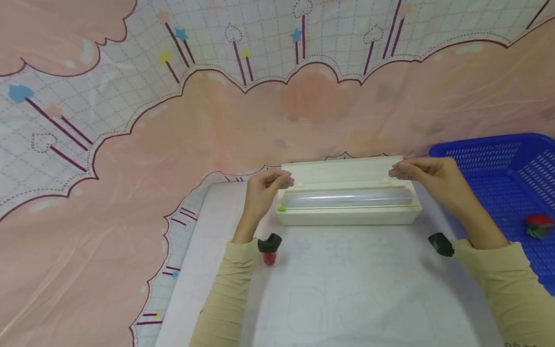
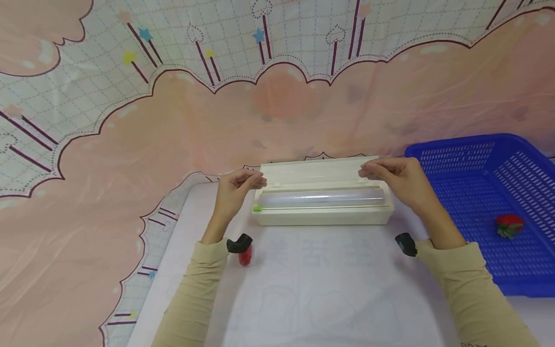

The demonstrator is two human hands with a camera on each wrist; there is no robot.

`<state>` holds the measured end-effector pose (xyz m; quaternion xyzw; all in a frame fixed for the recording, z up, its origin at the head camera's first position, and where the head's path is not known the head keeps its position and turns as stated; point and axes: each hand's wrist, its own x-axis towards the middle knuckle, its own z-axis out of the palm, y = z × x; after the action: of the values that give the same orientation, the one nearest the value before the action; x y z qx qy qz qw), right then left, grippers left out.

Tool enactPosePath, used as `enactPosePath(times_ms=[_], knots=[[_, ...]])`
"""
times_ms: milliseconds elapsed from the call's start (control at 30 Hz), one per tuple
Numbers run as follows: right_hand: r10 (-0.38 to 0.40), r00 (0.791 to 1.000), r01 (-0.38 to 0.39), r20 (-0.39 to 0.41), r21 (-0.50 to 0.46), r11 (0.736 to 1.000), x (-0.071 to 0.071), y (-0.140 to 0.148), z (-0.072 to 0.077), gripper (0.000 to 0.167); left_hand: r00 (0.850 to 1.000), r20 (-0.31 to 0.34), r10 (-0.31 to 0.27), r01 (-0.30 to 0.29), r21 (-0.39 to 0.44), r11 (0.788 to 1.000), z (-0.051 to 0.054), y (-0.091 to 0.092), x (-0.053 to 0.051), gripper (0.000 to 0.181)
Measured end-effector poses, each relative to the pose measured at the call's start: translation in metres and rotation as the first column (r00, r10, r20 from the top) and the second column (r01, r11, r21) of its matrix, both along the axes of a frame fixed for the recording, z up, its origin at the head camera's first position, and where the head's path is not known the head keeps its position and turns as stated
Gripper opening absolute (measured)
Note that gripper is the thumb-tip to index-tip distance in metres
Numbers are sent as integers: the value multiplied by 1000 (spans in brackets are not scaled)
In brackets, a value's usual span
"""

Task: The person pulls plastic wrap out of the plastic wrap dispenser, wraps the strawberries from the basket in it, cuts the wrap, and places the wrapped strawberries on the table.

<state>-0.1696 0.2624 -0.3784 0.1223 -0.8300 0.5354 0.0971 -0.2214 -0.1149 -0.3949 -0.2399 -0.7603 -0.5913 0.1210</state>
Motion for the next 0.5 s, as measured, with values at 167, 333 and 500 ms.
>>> enactPosePath(times_ms=[167, 333, 500], knots=[[-6, 1000, 5, -8, -14, 1000, 3, 2, 2, 32, 999, -41, -18, 18, 8, 1000, 3, 1, 2, 16], [-7, 1000, 7, -21, -32, 999, 6, 3, 4, 31, 998, -53, -18, 19, 13, 1000, 8, 2, 3, 15], [-1, 999, 0, -36, -29, 1000, 9, 3, 9, 29, 999, -54, -10, 11, 24, 1000, 12, 2, 6, 15]])
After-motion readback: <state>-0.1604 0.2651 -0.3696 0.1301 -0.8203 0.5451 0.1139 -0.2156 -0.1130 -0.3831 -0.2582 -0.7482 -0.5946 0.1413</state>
